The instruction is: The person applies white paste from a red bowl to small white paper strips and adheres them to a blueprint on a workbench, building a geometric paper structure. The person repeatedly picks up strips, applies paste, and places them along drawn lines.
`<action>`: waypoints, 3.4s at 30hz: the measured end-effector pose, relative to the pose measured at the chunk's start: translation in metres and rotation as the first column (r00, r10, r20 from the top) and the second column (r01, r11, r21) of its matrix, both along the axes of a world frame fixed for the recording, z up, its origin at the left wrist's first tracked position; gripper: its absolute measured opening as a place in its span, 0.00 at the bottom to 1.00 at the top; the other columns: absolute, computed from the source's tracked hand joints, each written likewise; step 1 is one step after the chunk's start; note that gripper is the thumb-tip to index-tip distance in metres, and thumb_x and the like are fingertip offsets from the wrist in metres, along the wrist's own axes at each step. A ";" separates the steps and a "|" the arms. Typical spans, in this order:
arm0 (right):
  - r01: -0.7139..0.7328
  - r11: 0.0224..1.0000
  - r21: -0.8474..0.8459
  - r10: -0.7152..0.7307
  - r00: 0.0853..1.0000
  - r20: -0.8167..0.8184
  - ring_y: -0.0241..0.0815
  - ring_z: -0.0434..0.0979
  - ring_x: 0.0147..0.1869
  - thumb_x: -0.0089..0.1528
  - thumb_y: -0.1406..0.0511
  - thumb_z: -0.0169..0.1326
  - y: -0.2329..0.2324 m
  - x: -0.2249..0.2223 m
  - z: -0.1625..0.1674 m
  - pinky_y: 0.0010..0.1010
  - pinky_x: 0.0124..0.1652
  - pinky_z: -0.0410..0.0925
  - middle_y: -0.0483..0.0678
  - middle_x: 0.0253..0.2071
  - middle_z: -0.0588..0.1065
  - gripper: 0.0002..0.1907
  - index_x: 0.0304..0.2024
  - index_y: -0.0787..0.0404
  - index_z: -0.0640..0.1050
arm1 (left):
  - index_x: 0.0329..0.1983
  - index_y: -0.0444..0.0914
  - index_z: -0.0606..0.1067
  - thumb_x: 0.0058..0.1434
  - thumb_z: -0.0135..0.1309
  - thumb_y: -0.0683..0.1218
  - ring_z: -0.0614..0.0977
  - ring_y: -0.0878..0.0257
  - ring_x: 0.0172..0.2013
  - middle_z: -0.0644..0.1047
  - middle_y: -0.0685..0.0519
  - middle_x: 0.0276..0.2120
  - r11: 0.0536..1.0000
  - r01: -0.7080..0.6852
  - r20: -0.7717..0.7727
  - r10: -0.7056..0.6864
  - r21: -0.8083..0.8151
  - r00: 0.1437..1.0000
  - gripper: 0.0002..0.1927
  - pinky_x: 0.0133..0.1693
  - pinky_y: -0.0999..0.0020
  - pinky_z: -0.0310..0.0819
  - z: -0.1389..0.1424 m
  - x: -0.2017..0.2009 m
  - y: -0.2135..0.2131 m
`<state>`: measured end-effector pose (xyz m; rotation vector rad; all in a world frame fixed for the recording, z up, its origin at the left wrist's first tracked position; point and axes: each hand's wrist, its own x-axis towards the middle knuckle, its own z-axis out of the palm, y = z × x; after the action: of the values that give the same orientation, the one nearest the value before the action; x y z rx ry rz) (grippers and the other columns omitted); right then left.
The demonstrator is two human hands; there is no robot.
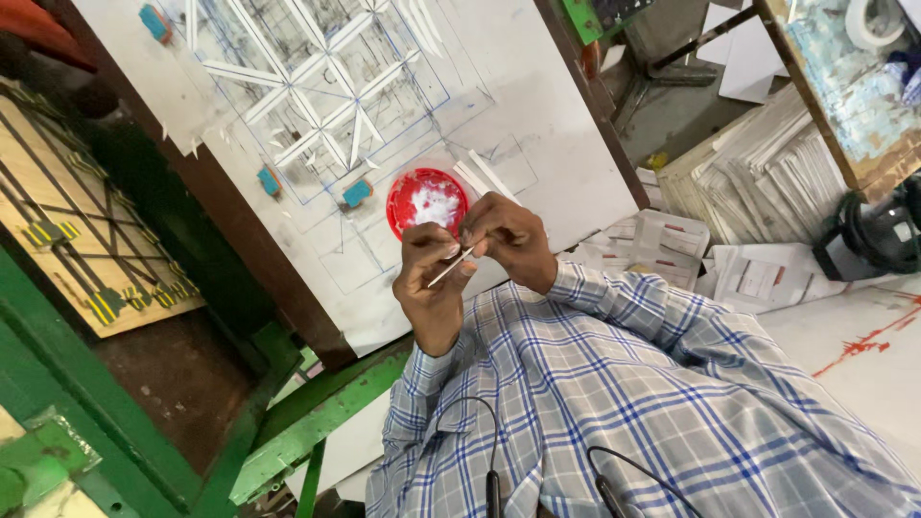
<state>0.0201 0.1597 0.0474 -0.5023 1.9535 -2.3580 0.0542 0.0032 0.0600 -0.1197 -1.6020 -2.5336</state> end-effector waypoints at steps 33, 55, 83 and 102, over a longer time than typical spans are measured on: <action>-0.101 0.988 -0.114 0.089 0.990 -0.110 0.37 0.73 0.55 0.66 0.59 0.58 -0.002 -0.007 -0.036 0.29 0.53 0.72 0.48 0.57 0.67 0.23 0.60 0.58 0.67 | 0.47 0.36 0.79 0.59 0.66 0.34 0.82 0.63 0.47 0.73 0.49 0.53 0.885 -0.002 -0.087 -0.043 -0.465 0.995 0.14 0.48 0.70 0.82 0.026 -0.006 -0.013; -0.056 0.984 0.171 0.101 0.960 -0.262 0.44 0.74 0.53 0.67 0.74 0.52 -0.007 -0.014 -0.018 0.35 0.53 0.71 0.52 0.53 0.68 0.07 0.45 0.61 0.70 | 0.38 0.35 0.71 0.56 0.66 0.30 0.78 0.65 0.45 0.74 0.49 0.49 0.973 -0.209 0.036 0.214 -0.100 0.976 0.16 0.47 0.71 0.75 -0.013 0.014 -0.026; 0.072 0.722 0.688 0.169 0.946 -0.277 0.44 0.76 0.48 0.74 0.68 0.59 -0.056 -0.227 -0.046 0.36 0.47 0.72 0.52 0.48 0.73 0.12 0.59 0.62 0.77 | 0.68 0.42 0.63 0.62 0.69 0.43 0.87 0.66 0.35 0.85 0.55 0.34 0.836 -0.077 0.020 0.104 -0.543 0.994 0.36 0.40 0.69 0.82 -0.147 -0.252 -0.128; 0.245 0.323 0.914 0.343 0.870 -0.355 0.53 0.66 0.54 0.64 0.66 0.64 -0.107 -0.267 -0.073 0.45 0.56 0.59 0.48 0.48 0.68 0.11 0.41 0.57 0.73 | 0.68 0.47 0.65 0.61 0.70 0.47 0.83 0.70 0.33 0.84 0.64 0.36 0.652 -0.267 -0.208 0.168 -0.709 0.964 0.35 0.42 0.63 0.68 -0.163 -0.304 -0.134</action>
<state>-0.2466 0.0532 -0.0259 -1.0429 2.9642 -0.5749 -0.2498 -0.1305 -0.1031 -0.1477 -2.3139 -1.5248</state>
